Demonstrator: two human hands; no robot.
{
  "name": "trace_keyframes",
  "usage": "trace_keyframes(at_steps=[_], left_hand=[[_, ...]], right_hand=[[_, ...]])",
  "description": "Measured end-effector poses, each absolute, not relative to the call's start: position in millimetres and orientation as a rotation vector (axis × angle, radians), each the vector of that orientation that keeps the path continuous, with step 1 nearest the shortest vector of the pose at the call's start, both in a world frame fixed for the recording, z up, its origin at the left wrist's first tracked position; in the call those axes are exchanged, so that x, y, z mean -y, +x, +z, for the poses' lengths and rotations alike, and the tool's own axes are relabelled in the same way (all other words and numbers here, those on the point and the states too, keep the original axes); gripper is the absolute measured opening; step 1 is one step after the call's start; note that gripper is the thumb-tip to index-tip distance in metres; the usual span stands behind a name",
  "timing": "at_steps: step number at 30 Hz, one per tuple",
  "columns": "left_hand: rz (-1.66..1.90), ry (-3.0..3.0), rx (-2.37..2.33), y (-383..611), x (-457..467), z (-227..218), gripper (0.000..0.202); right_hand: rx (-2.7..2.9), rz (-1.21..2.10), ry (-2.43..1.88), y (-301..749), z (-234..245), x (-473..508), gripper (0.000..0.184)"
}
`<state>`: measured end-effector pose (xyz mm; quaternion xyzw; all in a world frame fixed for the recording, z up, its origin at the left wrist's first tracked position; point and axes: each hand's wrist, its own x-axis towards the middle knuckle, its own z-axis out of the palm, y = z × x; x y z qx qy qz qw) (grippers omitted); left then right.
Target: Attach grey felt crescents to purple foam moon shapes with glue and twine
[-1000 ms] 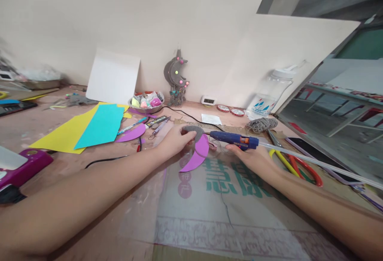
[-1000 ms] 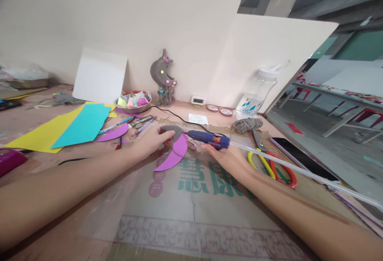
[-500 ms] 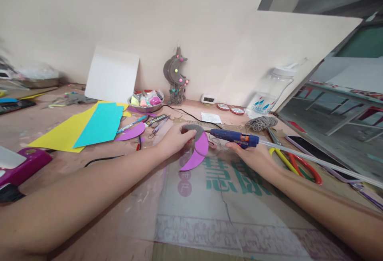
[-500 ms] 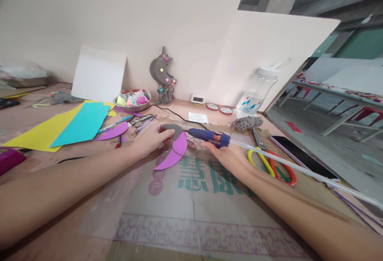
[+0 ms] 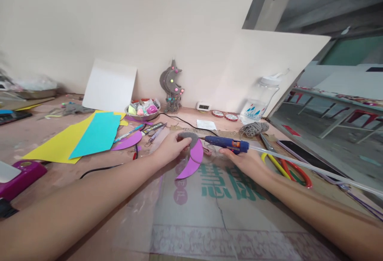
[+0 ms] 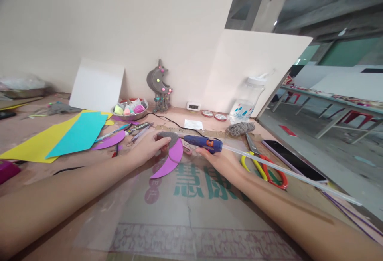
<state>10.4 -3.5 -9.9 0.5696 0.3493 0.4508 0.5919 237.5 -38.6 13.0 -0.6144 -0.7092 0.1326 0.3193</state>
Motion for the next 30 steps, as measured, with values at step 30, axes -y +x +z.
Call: trace_keyframes(at_steps=[30], left_hand=[[1.012, 1.277, -0.849, 11, 1, -8, 0.017]], right_hand=[[1.884, 0.106, -1.882, 267, 41, -72, 0.044]])
